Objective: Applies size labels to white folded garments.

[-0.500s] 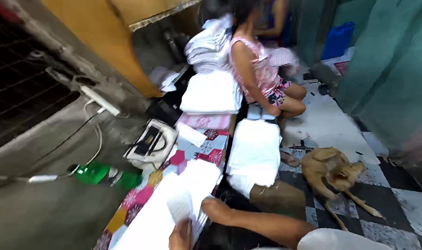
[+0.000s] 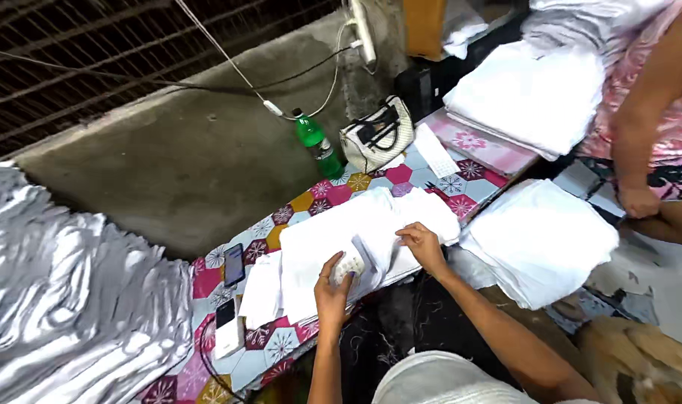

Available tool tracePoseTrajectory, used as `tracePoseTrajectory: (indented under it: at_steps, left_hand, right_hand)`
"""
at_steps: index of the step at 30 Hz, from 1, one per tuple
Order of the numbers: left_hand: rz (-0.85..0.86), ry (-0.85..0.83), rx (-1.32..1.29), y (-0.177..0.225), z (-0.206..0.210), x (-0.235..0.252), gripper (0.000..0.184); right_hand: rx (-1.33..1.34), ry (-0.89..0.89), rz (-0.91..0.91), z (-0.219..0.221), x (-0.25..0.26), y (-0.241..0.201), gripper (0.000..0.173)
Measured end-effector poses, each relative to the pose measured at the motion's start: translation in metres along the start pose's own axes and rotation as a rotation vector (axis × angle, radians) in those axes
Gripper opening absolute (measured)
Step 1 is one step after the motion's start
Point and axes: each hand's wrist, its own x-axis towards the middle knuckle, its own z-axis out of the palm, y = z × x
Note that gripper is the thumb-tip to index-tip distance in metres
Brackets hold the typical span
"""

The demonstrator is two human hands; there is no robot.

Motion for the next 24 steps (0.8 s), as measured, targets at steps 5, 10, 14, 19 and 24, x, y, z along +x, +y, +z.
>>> tracePoseTrajectory:
  at_steps: [5,10,14,19,24]
  left_hand:
    - [-0.033,0.029,-0.081,-0.011,0.001,0.001,0.058]
    - [-0.085,0.007,-0.142,-0.015,0.003,0.000,0.059]
    - [-0.087,-0.018,-0.158,-0.014,0.004,0.000,0.062]
    - [-0.072,-0.075,-0.232,-0.018,0.004,0.002,0.066]
    - [-0.077,-0.106,-0.268,-0.021,0.006,0.002,0.063]
  right_hand:
    - [0.139,-0.180,-0.239,0.033,-0.002,-0.051,0.021]
    - [-0.078,-0.169,-0.490,0.059,-0.023,-0.054,0.018]
    - [-0.158,-0.172,-0.509,0.066,-0.028,-0.049,0.019]
    - [-0.191,-0.178,-0.426,0.065,-0.026,-0.049,0.019]
    - [-0.246,-0.189,-0.481,0.066,-0.026,-0.044,0.017]
